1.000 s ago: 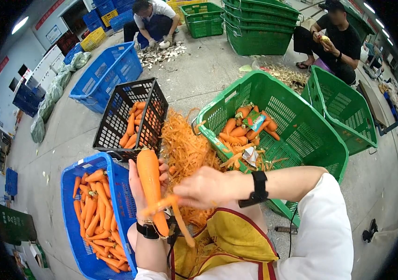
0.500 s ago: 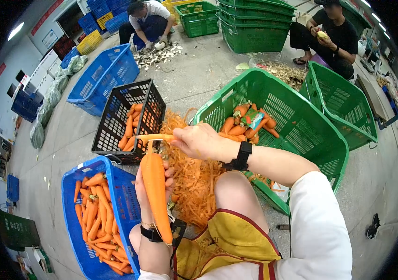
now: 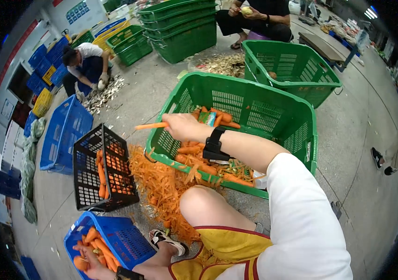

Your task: The person peels carrots with a peeler, placing the peels on the floor and the peeled carrots into a basket. They then handle a paper slip and a plastic bag before resuming peeling more carrots.

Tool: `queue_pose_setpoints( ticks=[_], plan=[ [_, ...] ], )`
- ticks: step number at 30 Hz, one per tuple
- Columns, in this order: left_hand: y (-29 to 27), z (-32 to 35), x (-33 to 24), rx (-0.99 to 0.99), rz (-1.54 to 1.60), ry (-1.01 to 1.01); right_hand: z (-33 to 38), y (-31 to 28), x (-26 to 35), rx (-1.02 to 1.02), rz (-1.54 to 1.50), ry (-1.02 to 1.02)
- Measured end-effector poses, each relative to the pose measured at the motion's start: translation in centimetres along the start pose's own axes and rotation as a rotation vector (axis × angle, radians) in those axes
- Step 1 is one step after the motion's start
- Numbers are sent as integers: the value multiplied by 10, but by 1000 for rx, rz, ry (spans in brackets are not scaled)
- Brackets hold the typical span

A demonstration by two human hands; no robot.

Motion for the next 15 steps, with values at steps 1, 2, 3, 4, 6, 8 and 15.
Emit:
queue_pose_setpoints(
  ticks=[1,2,3,4,6,8,15],
  plan=[
    [-11,4,-16,-60,35,47,0,-11,-30,5,62,172],
    [-8,1,-9,-88,128,-9,4,-23,-49,-85,91,242],
    [-5,1,-7,-124,218,-64,11,-23,-69,-4,148,369],
    [4,6,5,-168,307,-114,14,-25,-82,-20,183,412],
    [25,34,23,-326,752,-745,23,-2,-102,143,218,516],
    [46,45,28,-98,738,-863,26,44,-129,433,242,635],
    [57,45,51,99,538,-957,-25,183,-185,253,162,448]
  ],
)
Point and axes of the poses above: each hand's wrist, its own z-axis away from the middle knuckle, its own y-axis out of the palm, x = y × z, the point moved 5 cm from there along -z, towards the middle knuckle, and after that the axes turned 13 degrees about y, right-handed, at the moved point
